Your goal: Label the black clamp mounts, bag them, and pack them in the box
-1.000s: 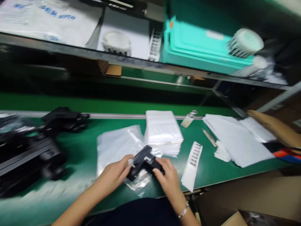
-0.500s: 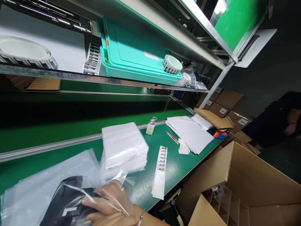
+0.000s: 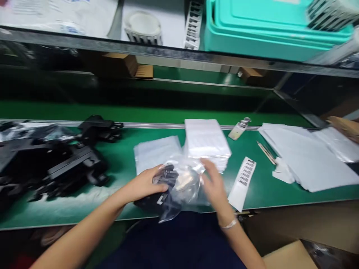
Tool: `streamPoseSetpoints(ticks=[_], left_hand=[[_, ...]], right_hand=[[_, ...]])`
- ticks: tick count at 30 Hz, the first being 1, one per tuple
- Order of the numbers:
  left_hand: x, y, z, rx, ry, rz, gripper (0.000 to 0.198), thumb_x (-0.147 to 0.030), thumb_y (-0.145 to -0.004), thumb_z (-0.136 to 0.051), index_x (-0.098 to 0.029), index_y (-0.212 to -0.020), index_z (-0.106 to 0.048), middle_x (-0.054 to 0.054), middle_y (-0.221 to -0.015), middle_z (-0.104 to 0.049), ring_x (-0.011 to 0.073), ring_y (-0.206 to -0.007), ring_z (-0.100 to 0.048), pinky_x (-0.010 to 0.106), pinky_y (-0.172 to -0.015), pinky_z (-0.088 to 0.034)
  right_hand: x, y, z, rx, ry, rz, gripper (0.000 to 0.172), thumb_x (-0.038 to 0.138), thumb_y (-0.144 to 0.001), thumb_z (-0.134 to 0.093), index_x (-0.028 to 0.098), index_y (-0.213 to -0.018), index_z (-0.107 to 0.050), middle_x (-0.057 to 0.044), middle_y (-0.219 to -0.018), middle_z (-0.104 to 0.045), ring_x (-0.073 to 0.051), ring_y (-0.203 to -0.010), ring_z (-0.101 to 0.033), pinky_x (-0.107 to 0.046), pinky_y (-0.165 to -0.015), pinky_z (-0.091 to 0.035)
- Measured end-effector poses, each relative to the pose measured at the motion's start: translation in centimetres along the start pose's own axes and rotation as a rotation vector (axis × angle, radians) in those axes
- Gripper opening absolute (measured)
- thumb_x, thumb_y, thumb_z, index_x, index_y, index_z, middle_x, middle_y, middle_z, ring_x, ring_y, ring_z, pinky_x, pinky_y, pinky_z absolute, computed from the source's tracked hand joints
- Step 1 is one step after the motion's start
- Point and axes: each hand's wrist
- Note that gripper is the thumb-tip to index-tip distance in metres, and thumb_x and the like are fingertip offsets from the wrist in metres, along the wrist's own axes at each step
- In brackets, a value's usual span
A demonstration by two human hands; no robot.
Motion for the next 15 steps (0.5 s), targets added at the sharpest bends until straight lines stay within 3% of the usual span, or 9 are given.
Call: streamPoseSetpoints(ticks=[2,3,6,8,10,13,15], left_hand=[[1.3,0.3,-0.5,-0.132,0.176,0.08,0.061,-0.047,-0.069,-0.068,-0.016,-0.121,-0.06,0.012,-0.124,-0.066,0.0324,-0.115,-0.061,0.041,-0.1,-0.047],[1.7,0.5,-0.8,-0.164,0.229,0.089,0.063,-0.046,-0.07,-0.067,-0.015,-0.125,-0.056,0.014,-0.126,-0.064,0.0322,-0.116,-0.06,0.042,-0.101,-0.045],[1.6,1.1,-2.3,-0.133,0.195,0.057,0.083,-0.035,-0.069,-0.069,-0.016,-0.143,-0.035,0.013,-0.13,-0.061,0.0292,-0.117,-0.059,0.043,-0.102,-0.045],[1.1,1.9,-3.4,-0.071,0.078,0.045,0.105,-0.03,-0.067,-0.07,-0.019,-0.152,-0.009,0.011,-0.125,-0.064,0.0268,-0.11,-0.064,0.043,-0.097,-0.049],[0.7,2.9,-4.4,-0.009,-0.05,0.002,0.117,-0.031,-0.069,-0.07,-0.02,-0.152,0.012,0.008,-0.112,-0.07,0.0256,-0.096,-0.069,0.041,-0.086,-0.055],[0.9,4.0,-5.3,0.014,-0.21,-0.243,0.119,-0.038,-0.073,-0.069,-0.023,-0.15,0.02,0.005,-0.104,-0.073,0.0267,-0.091,-0.071,0.038,-0.078,-0.058],[1.0,3.8,-5.5,0.011,-0.217,-0.399,0.109,-0.043,-0.079,-0.064,-0.03,-0.151,0.016,0.004,-0.105,-0.074,0.0271,-0.091,-0.072,0.039,-0.079,-0.058]], right_hand=[[-0.2,-0.3,0.5,-0.165,-0.04,-0.091,0.036,0.032,-0.099,-0.041,0.025,-0.133,-0.051,-0.009,-0.122,-0.061,-0.022,-0.112,-0.059,-0.04,-0.09,-0.053],[0.2,-0.5,0.5,-0.122,-0.047,-0.011,0.035,0.032,-0.098,-0.044,0.027,-0.132,-0.052,-0.008,-0.122,-0.061,-0.022,-0.113,-0.058,-0.041,-0.091,-0.052],[2.6,-1.3,-0.6,0.225,0.048,0.293,0.042,0.042,-0.09,-0.059,0.027,-0.129,-0.056,-0.01,-0.124,-0.061,-0.027,-0.114,-0.056,-0.046,-0.096,-0.048],[4.0,-1.9,-1.5,0.38,0.142,0.271,0.043,0.045,-0.086,-0.064,0.021,-0.122,-0.061,-0.012,-0.115,-0.065,-0.028,-0.104,-0.06,-0.043,-0.089,-0.051],[4.7,-2.5,-1.7,0.502,0.125,0.19,0.035,0.044,-0.085,-0.066,0.019,-0.109,-0.064,-0.008,-0.097,-0.069,-0.022,-0.088,-0.063,-0.034,-0.078,-0.053],[4.6,-2.7,-0.2,0.716,-0.07,0.203,0.019,0.04,-0.085,-0.065,0.023,-0.092,-0.061,0.004,-0.082,-0.067,-0.012,-0.076,-0.065,-0.02,-0.068,-0.049],[4.2,-2.3,1.8,0.751,-0.182,0.238,0.014,0.037,-0.087,-0.06,0.024,-0.089,-0.057,0.007,-0.082,-0.066,-0.008,-0.073,-0.064,-0.015,-0.065,-0.047]])
Point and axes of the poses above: each hand's wrist, its own y-axis away from the middle knuckle, its own z-axis out of the back of the hand, x = y × z
